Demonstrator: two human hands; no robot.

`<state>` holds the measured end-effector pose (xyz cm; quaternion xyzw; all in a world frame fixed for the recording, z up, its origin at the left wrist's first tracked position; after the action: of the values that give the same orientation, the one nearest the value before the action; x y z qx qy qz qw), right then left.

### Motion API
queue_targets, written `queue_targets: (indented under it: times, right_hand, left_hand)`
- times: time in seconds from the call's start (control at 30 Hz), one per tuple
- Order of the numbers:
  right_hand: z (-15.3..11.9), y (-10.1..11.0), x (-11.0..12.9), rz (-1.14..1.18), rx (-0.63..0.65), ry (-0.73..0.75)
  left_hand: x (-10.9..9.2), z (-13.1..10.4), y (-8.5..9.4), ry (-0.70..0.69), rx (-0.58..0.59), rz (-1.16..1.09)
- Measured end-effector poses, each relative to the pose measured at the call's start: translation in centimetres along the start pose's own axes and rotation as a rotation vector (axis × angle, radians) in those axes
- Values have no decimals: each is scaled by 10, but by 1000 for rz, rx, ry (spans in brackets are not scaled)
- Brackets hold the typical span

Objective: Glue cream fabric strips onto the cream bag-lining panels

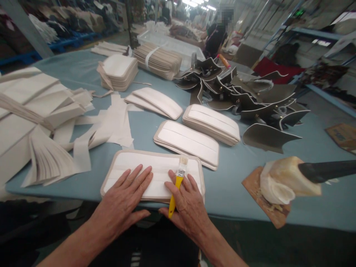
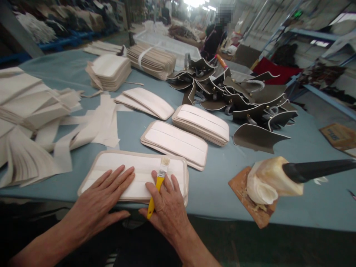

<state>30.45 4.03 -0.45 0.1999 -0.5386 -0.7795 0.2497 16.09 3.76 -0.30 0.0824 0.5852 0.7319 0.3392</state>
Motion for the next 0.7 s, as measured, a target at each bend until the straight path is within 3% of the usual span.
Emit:
queue_targets:
  times: [0.17, 0.37, 0.6, 0.7]
  right_hand:
    - [-12, -1, -12, -24, 3, -27]
    - [-20, 5, -20, -66, -56, -45]
    - [-29, 7, -31, -70, -74, -58]
    - [-30, 10, -35, -61, -87, -63]
  left_hand:
    - [14, -14, 13, 23, -65, 27]
    - [20, -25, 21, -9, -69, 216]
    - [41, -40, 26, 64, -73, 279]
    - [43, -42, 36, 110, -109, 264]
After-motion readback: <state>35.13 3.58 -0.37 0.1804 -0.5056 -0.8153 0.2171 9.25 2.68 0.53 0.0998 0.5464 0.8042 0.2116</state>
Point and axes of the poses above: each hand's wrist, its own z-axis towards the middle knuckle, its own y-axis out of the back of the hand, x = y × z, the point moved 10 cm from there along z, towards the middle knuckle, and after that the axes turned 14 degrees about -z, right-handed, at the moved point
